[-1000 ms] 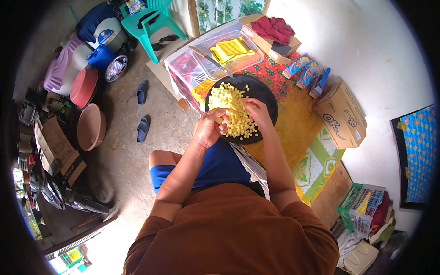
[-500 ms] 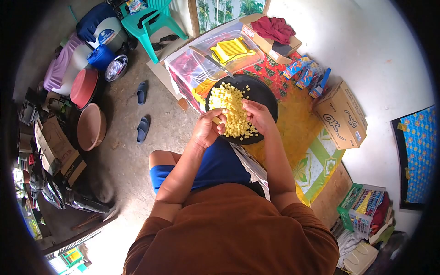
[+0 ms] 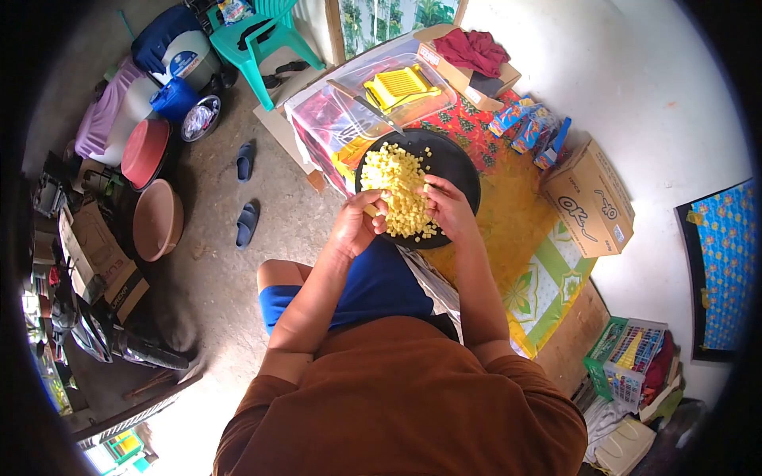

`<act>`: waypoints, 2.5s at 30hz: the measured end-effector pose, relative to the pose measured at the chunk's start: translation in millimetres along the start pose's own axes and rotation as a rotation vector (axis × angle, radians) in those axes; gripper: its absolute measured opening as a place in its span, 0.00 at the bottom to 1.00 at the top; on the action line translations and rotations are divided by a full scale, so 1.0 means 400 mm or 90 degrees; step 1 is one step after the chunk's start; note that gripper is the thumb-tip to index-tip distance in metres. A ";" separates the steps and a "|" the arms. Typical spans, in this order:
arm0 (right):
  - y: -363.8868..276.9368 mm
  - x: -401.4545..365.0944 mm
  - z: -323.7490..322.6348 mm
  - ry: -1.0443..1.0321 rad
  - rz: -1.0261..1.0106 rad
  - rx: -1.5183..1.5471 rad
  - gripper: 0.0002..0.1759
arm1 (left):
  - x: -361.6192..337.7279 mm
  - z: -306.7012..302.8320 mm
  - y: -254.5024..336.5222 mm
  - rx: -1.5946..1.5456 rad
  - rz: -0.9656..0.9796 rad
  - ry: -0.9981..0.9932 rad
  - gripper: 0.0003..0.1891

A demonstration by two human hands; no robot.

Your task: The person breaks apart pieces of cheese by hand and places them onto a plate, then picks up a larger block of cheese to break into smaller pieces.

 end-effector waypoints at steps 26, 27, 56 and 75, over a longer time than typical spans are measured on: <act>0.025 0.030 -0.050 0.026 -0.006 0.016 0.12 | -0.043 -0.033 -0.030 -0.013 -0.037 0.006 0.08; 0.022 0.030 -0.047 0.024 -0.006 0.013 0.11 | -0.045 -0.030 -0.030 -0.013 -0.040 0.005 0.08; -0.046 -0.045 0.132 -0.048 -0.026 -0.077 0.17 | -0.058 -0.065 -0.015 -0.038 -0.033 0.013 0.07; -0.120 -0.082 0.182 -0.026 -0.294 -0.429 0.11 | -0.052 -0.024 -0.001 -0.040 -0.014 -0.006 0.10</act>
Point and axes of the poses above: each hand's wrist, its own x-axis towards the middle knuckle, its own z-axis out of the palm, y = z × x, the point moved 10 cm from there along x, towards the middle knuckle, and after that the axes turned 1 degree about -y, right-handed, at the moved point
